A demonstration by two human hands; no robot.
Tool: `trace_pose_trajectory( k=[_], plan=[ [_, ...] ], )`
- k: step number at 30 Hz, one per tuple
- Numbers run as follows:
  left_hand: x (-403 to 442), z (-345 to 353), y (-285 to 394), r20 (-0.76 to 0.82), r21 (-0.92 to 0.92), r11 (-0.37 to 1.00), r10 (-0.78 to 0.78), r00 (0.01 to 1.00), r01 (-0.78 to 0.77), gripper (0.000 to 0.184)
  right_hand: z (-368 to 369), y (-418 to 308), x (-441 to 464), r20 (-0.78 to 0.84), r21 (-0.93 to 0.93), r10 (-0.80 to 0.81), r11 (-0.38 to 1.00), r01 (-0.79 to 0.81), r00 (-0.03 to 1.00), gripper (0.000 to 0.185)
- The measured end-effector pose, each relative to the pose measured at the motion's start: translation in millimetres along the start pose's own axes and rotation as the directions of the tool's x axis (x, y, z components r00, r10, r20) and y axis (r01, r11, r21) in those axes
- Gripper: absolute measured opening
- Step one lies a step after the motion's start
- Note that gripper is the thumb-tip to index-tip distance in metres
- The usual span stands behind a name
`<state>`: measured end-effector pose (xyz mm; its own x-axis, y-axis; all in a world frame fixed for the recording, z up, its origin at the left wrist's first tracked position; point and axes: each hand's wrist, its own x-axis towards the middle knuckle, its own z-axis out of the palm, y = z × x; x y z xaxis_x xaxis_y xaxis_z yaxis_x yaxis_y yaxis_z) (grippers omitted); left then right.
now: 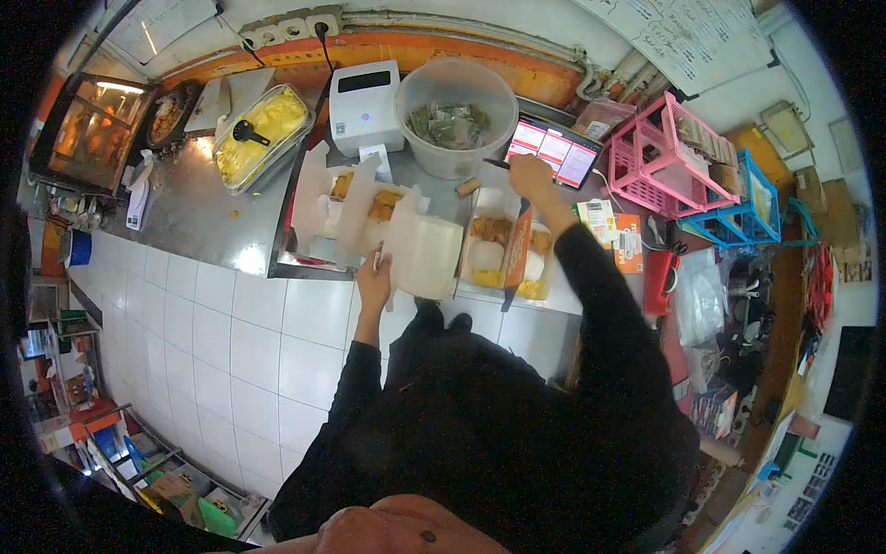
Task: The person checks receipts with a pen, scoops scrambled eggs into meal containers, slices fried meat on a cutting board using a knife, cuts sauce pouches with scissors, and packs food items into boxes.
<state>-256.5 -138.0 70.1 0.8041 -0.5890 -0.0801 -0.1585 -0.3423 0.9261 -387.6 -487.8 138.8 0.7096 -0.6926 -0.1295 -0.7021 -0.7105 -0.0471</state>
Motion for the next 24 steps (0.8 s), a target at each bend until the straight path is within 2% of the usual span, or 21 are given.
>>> trace_pose_trajectory(
  k=[1,3,5,6,9,10,14,17,21,24],
  plan=[
    [4,5,-7,-0.024,-0.030,0.999,-0.021,0.999,0.021,0.034,13,15,18,0.139,-0.140,-0.069,0.986,0.089,0.988,0.021],
    [13,14,-10,-0.056,-0.070,0.997,-0.013,0.998,0.009,0.034,57,48,52,0.316,-0.145,-0.247,0.941,0.304,0.916,0.026],
    [21,19,-1,-0.081,-0.082,0.995,0.046,0.996,-0.053,0.037,62,39,65,0.384,-0.157,-0.285,0.917,0.367,0.878,0.034],
    [24,17,7,-0.046,-0.126,0.991,0.032,0.998,-0.038,0.037,67,30,68,0.422,-0.155,-0.305,0.904,0.399,0.854,0.039],
    [26,13,11,0.044,-0.251,0.968,-0.015,0.999,0.025,0.038,86,15,68,0.457,0.053,-0.326,0.939,0.341,0.828,0.056],
    [26,13,4,0.057,-0.296,0.954,-0.029,0.998,0.045,0.038,117,22,81,0.582,0.030,-0.264,0.952,0.304,0.769,0.071],
    [26,15,-14,0.081,-0.442,0.886,-0.116,0.990,0.140,0.039,119,28,86,0.596,0.127,-0.181,0.983,0.131,0.782,0.091],
    [26,20,-15,0.001,-0.449,0.889,-0.102,0.995,0.092,0.037,117,27,76,0.527,0.295,-0.274,0.947,0.129,0.805,0.089],
    [26,19,-11,0.049,-0.400,0.908,-0.115,0.992,0.125,0.036,83,12,61,0.441,0.157,-0.255,0.966,0.206,0.861,0.082],
    [22,17,4,0.034,-0.388,0.910,-0.144,0.989,0.146,0.035,6,-4,42,0.395,-0.015,-0.171,0.981,0.193,0.903,0.079]
  ],
)
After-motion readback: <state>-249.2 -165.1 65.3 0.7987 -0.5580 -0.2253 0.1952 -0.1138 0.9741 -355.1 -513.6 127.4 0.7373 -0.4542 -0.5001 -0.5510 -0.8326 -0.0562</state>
